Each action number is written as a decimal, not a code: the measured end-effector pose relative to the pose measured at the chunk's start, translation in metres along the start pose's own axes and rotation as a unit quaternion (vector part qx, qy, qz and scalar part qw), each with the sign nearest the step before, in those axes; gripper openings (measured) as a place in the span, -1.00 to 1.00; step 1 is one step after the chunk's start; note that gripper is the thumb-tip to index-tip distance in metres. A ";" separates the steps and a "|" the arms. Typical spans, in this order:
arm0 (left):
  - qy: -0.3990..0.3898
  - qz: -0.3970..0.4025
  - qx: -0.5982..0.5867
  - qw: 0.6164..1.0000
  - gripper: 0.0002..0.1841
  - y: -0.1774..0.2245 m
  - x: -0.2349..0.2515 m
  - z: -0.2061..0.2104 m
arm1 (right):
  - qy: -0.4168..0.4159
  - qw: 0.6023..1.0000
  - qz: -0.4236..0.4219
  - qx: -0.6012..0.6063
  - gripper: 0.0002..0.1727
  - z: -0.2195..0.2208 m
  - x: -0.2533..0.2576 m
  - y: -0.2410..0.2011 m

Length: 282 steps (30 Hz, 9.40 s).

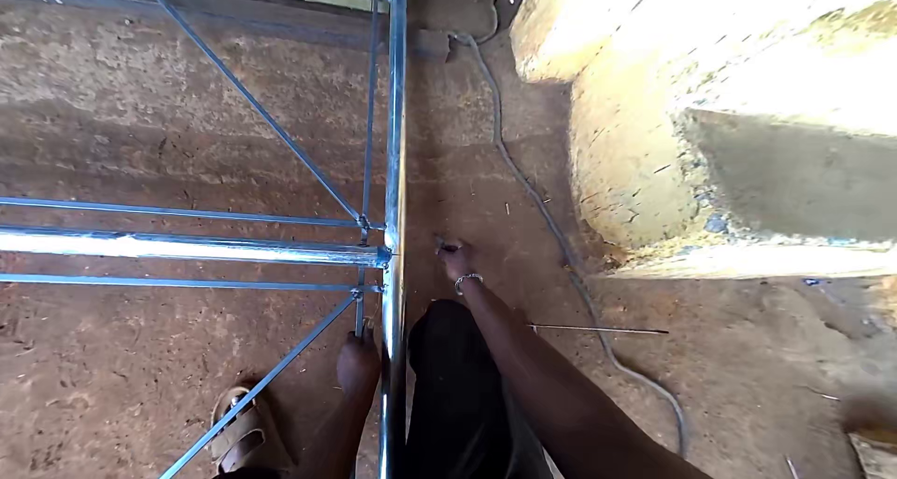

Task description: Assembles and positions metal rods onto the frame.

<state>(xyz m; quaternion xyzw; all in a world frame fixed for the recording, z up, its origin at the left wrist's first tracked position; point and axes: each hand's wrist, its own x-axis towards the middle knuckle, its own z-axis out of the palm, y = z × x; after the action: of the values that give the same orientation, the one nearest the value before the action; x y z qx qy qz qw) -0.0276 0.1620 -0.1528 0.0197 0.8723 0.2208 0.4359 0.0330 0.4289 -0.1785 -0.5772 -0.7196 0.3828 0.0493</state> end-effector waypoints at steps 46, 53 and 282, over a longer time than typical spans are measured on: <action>0.002 -0.030 0.006 1.000 -0.42 0.002 -0.003 -0.001 | -0.144 0.953 -0.244 -0.106 -0.86 0.024 -0.096 -0.129; -0.008 -0.040 -0.007 0.999 -0.41 0.000 -0.001 -0.002 | -0.099 0.956 -0.173 -0.214 -0.86 0.077 -0.117 -0.122; 0.016 -0.056 -0.011 0.998 -0.45 0.000 0.003 0.005 | 0.050 0.959 -0.273 -0.054 -0.59 -0.003 0.061 -0.020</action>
<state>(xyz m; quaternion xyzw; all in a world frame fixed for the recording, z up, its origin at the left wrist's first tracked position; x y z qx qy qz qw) -0.0259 0.1640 -0.1574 -0.0380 0.8764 0.2059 0.4337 -0.0018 0.4821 -0.1868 -0.3794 -0.8660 0.2859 0.1564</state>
